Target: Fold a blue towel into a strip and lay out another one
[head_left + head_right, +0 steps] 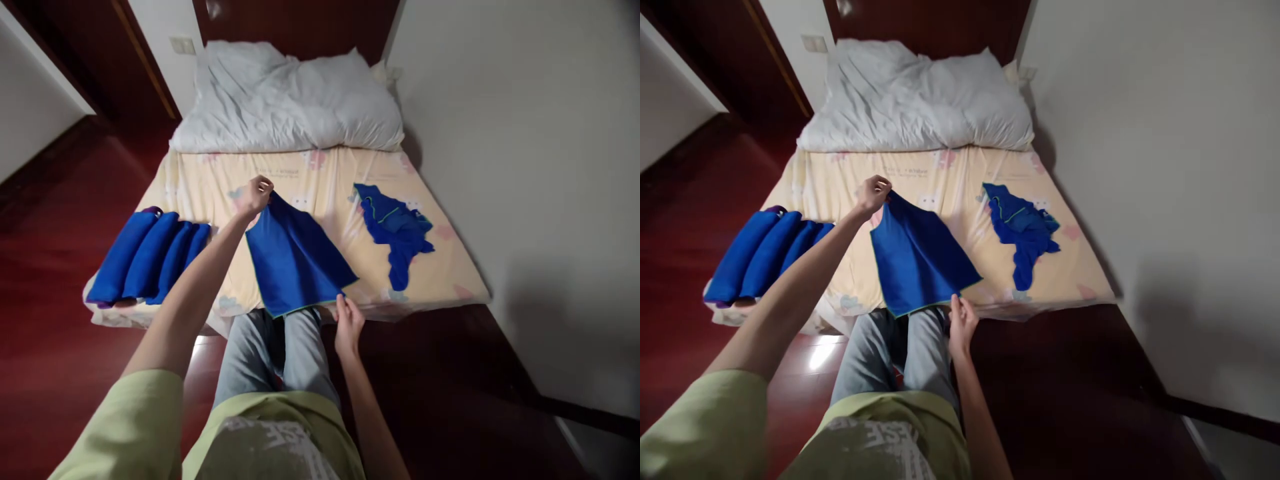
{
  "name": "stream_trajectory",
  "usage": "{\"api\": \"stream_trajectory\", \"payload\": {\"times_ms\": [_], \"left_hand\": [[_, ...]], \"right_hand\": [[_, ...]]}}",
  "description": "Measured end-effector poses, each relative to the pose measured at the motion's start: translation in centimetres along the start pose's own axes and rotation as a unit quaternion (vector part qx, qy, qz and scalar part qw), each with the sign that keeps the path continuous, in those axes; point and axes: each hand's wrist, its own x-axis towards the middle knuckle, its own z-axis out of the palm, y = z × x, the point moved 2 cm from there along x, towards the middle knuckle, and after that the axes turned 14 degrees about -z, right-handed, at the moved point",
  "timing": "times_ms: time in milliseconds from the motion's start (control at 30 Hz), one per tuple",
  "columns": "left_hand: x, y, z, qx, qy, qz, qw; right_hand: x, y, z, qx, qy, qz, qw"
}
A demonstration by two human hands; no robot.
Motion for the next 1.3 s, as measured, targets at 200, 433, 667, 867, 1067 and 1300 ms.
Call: {"api": "stream_trajectory", "payload": {"times_ms": [200, 433, 667, 867, 1067, 1300], "left_hand": [[-6.4, 6.5, -8.9, -0.108, 0.001, 0.034, 0.994], [-12.9, 10.6, -17.0, -0.090, 0.062, 0.105, 0.988], [-14.9, 10.4, -21.1, -0.134, 0.130, 0.121, 0.975], [-16.7, 10.9, -22.3, -0.209, 0.149, 0.133, 0.957], [-17.9, 11.7, -22.6, -0.216, 0.173, 0.094, 0.956], [-18.3, 12.0, -22.4, -0.202, 0.158, 0.112, 0.960]], "right_hand": [[8.7, -8.5, -2.3, -0.068, -0.024, -0.209, 0.975], [15.7, -18.9, 0.0, 0.009, -0.020, -0.307, 0.952], [16.3, -24.8, 2.3, 0.041, -0.082, -0.345, 0.934], [15.2, -26.7, 2.8, 0.043, -0.113, -0.344, 0.931], [14.4, -27.4, 2.2, 0.050, -0.121, -0.352, 0.927], [14.4, -27.9, 1.0, 0.074, -0.117, -0.356, 0.924]]}}
